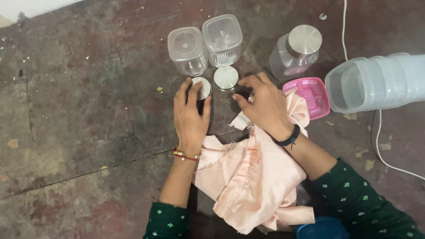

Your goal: The person wipes the interior and exterior of several clear plastic containers and their lids using a pink cloth. They handle each container one at a time, rotating them to clean all sides, then place them back on the floor.

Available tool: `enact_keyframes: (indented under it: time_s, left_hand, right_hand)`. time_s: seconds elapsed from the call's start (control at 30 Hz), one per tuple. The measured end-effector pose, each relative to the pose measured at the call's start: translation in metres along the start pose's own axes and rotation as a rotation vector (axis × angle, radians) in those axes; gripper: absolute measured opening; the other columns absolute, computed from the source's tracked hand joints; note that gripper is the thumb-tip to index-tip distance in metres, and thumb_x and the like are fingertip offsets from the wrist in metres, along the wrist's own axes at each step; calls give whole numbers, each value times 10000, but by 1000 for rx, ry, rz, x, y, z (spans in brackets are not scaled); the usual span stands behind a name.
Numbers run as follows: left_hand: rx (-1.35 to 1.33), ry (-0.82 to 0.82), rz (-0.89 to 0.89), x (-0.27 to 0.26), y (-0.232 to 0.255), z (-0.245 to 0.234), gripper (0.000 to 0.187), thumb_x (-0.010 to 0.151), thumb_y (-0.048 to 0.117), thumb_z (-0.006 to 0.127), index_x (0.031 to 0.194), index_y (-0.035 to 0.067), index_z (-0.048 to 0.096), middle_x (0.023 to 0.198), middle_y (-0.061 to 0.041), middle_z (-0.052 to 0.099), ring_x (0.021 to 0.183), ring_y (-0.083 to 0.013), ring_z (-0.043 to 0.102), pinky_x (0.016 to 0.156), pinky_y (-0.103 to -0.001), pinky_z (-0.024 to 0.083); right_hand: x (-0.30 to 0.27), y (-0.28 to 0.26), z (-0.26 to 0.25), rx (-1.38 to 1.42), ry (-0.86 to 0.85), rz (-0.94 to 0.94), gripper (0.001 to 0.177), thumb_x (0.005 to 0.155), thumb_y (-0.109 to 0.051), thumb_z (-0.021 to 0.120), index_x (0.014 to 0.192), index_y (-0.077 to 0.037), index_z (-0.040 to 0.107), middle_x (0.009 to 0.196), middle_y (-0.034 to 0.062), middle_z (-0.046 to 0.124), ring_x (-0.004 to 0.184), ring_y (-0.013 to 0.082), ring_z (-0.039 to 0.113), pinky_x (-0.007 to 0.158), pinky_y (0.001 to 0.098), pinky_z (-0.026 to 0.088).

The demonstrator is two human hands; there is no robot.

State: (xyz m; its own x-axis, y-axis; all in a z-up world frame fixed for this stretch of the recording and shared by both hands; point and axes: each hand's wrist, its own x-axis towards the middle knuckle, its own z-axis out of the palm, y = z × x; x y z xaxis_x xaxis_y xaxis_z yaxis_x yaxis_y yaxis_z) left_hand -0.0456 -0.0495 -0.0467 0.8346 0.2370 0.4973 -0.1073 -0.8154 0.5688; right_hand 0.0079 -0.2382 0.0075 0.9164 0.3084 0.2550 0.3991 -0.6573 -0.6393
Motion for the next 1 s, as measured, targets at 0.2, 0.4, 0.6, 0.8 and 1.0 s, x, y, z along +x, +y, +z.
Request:
enact_keyframes:
  time_s: [0.2,0.4,0.6,0.8,1.0]
  left_hand:
    - [15,71,-7,3,4,-5,451,928,158,741,1343,63,594,1432,-164,545,1312,-388,525,1096,-472,452]
    - [9,111,84,3,38,-2,436,938,147,740,1347,84,601,1339,-134,567,1226,-349,538,1055,-465,452]
    - [-413,-116,120,16,102,54,602,917,142,746,1467,92,506,1474,-162,499,1374,-350,509,1168,-437,433]
    - [-405,-108,166,55,112,100,1016,762,199,859,1554,-4,256,1579,-293,334,1444,-466,384,1192,-497,346]
    - [-401,-254,18,60,110,108,1045,741,255,913,1562,35,304,1468,-204,519,1341,-391,484,1138,-468,406]
  right_hand:
    - [-24,-4,-20,-48,68,-198,527,845,-274,820,1265,-15,637,1197,177,609,1079,390,590,919,464,476]
    - [-64,1,-29,-204,100,-264,677,809,-376,802,1328,-4,577,1258,227,554,1160,403,505,954,516,386]
    - [-71,24,-17,-113,199,-261,498,733,-199,781,1158,12,630,1075,200,609,1070,407,574,919,481,447]
    - [-68,37,-27,165,418,-144,234,762,23,650,994,-7,659,926,142,649,832,325,652,757,383,513]
    - [-58,44,-34,237,415,-130,220,802,48,621,1012,8,668,973,146,679,888,297,701,793,349,536]
